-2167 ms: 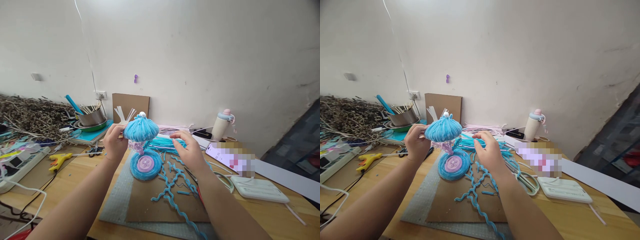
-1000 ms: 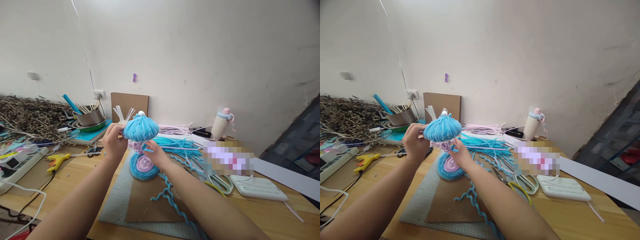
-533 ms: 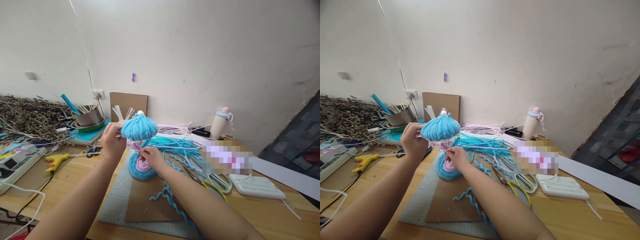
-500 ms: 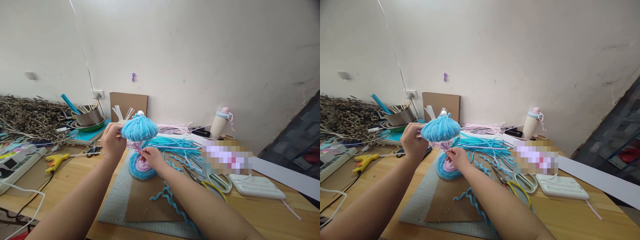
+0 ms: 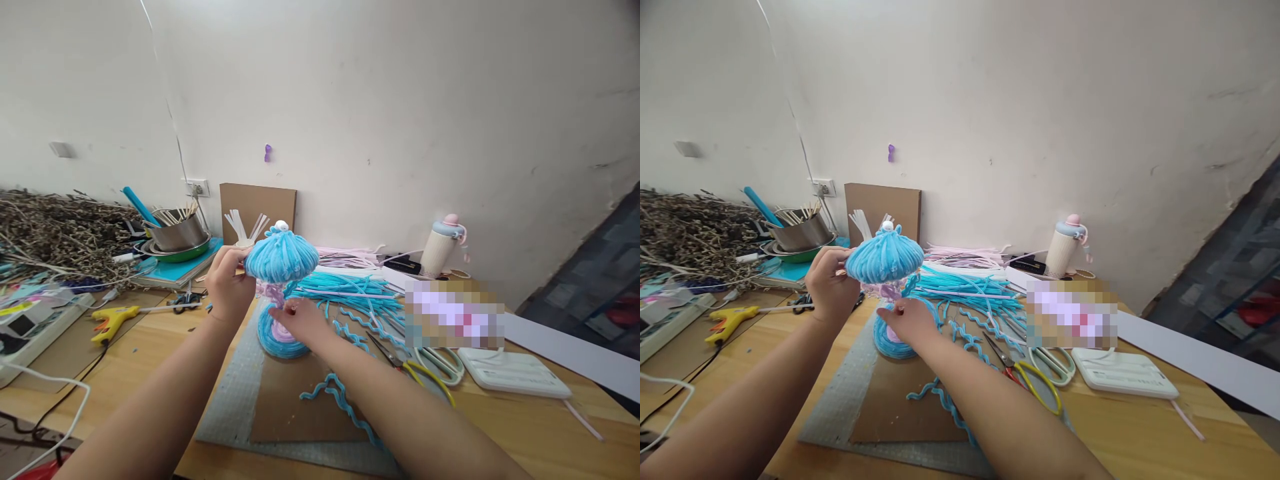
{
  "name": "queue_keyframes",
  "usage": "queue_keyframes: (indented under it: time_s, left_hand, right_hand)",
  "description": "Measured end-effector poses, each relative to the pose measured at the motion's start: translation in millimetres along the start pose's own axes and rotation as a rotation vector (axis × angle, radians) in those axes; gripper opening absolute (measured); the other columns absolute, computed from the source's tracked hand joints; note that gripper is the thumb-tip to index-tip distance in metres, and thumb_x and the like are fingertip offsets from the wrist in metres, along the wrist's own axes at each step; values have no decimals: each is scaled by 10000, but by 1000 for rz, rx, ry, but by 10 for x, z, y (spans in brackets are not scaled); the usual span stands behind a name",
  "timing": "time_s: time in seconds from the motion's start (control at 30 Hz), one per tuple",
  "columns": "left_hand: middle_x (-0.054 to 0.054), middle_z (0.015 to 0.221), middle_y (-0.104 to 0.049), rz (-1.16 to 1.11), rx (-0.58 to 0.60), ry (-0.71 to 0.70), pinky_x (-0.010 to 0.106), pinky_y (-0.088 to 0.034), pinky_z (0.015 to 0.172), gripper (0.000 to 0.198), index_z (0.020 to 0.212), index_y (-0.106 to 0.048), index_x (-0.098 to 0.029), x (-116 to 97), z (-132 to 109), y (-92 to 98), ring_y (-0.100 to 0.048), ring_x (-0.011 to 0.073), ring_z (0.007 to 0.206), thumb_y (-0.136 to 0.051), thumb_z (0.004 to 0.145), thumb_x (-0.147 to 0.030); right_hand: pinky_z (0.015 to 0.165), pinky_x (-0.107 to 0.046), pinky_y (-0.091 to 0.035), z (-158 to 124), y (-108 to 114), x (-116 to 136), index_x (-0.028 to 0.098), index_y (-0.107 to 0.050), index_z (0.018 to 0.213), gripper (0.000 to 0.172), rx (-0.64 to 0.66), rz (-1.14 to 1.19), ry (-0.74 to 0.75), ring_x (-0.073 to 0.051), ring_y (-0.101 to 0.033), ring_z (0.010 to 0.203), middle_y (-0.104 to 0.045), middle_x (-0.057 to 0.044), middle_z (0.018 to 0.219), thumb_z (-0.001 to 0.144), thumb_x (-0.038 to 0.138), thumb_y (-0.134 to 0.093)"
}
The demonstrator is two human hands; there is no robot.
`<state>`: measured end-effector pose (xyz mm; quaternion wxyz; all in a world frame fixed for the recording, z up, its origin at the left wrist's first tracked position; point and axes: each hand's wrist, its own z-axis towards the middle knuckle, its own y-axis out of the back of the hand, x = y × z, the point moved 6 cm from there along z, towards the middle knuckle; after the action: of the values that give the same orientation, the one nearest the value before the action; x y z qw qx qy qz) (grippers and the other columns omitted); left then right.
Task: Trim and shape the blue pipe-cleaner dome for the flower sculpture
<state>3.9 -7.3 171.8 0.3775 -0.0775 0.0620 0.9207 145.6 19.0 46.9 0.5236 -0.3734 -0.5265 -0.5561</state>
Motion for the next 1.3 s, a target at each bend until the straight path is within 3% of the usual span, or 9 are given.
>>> queue_keyframes:
  time_s: [0.1,0.2,0.27,0.4,0.53,0.63,0.77,1.03,1.3]
  left_hand:
    - [9,777,-647,4,3,7,231,-481,589,176,737,-616,-205,6,-1,-4,-603,136,717,-597,684,-39]
    - [9,770,-639,7,2,16,236,-476,589,169,737,-612,-206,7,-4,-9,-595,136,705,-594,688,-45]
    - [6,755,-632,8,3,18,234,-469,574,158,723,-606,-207,-1,-3,-19,-583,133,679,-600,683,-55]
    - [3,751,-627,12,2,23,234,-463,567,153,725,-603,-210,-23,10,-34,-567,129,659,-593,687,-62]
    - [3,746,-632,11,-6,12,239,-455,586,155,723,-599,-209,-49,36,-27,-571,134,679,-589,690,-58]
    - [0,735,-630,6,-11,-3,238,-444,585,162,704,-590,-206,-68,54,-16,-568,132,671,-588,682,-45]
    - [-1,732,-626,-2,-19,-11,232,-433,566,163,700,-584,-205,-75,62,-9,-558,127,657,-585,678,-43]
    - [5,746,-635,12,-14,1,236,-448,583,153,703,-582,-208,-58,53,-13,-573,135,685,-586,690,-56]
    - [4,769,-641,19,1,16,228,-459,571,178,731,-608,-208,-33,-7,-22,-575,125,661,-583,675,-40]
  right_hand:
    - [568,-274,-387,-20,-182,99,213,-589,768,183,105,141,42,-168,-572,644,-637,-16,747,732,374,-669]
    - [769,-303,-440,-9,-263,214,273,-547,1103,371,133,297,127,-200,-572,1053,-570,-43,1242,753,339,-650]
    - [900,-322,-403,0,-293,275,303,-534,1158,433,169,395,173,-201,-463,1231,-508,-15,1341,747,352,-664]
    - [978,-360,-364,-14,-349,304,300,-625,1014,327,274,596,177,-204,-511,1149,-614,-2,1152,729,447,-689]
    - [889,-371,-417,-80,-401,241,250,-621,799,313,409,791,72,-169,-560,841,-590,8,816,656,496,-752]
    - [697,-318,-441,-137,-417,207,229,-600,793,330,524,894,-37,-112,-418,595,-422,40,671,707,531,-701]
    - [530,-265,-338,-170,-417,204,207,-611,864,374,608,965,-146,-114,-301,544,-332,31,670,868,551,-465]
    - [442,-208,-174,-157,-458,131,194,-596,828,183,585,967,-201,-64,-217,444,-346,72,559,798,366,-651]
    - [393,-188,-42,-31,-440,130,225,-582,950,227,417,890,-226,-34,-110,357,-271,142,429,767,329,-667]
